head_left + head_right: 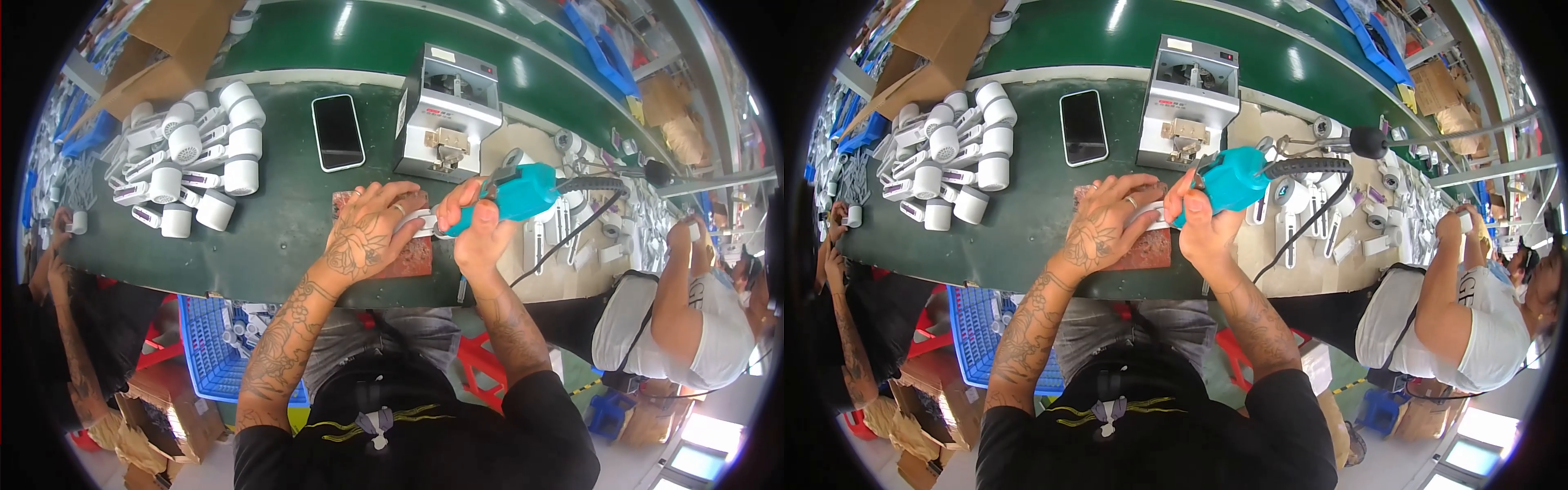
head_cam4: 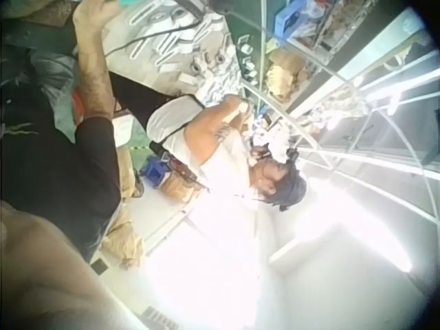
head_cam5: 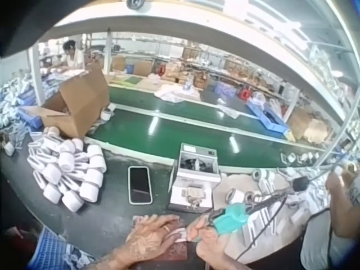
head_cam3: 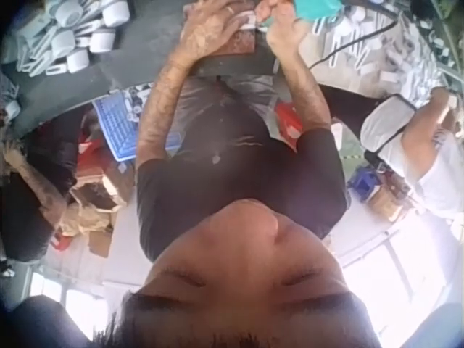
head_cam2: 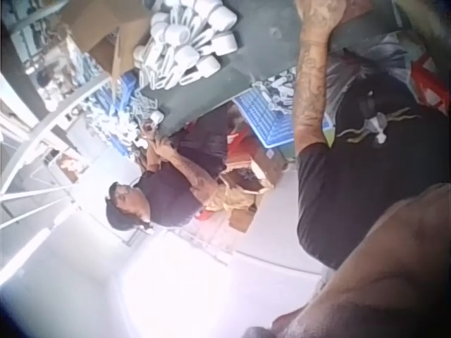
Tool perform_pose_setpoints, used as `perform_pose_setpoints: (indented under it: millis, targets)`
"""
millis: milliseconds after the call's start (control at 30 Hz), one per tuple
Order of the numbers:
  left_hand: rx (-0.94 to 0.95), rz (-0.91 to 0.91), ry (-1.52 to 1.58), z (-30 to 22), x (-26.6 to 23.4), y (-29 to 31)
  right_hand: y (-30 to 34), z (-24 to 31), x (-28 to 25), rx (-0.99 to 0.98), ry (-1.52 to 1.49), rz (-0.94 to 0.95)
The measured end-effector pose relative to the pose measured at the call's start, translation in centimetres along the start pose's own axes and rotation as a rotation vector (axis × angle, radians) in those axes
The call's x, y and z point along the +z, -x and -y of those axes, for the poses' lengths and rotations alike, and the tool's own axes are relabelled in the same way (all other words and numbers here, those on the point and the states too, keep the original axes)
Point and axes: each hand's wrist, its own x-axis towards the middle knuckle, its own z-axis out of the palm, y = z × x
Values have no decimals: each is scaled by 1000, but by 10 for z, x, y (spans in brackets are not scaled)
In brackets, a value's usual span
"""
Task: The person assembles white hair dryers by securing internal and external components into the hair dryer housing with screws, using an electric screwdriver.
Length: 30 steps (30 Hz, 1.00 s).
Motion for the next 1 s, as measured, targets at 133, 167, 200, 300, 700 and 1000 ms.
perform_pose_setpoints:
  millis: [133, 167, 200, 300, 700, 1000]
  targets:
    - [175, -18, -120, 10, -3, 16, 11, -3, 7, 173, -6, -116]
    - [247, -53, -156, 2, -1, 16, 17, 0, -8, 257, -148, -138]
    - [436, -35, -237, 2, -2, 25, 22, 0, -34, 417, -632, -187]
    - [437, 24, -333, -14, -28, 61, 36, 60, -30, 15, -325, -193]
    - [-443, -429, -1053, 97, -212, 199, 80, 65, -50, 30, -114, -298]
    - [17, -154, 70, -49, -31, 16, 104, 70, -47, 105, 130, -194]
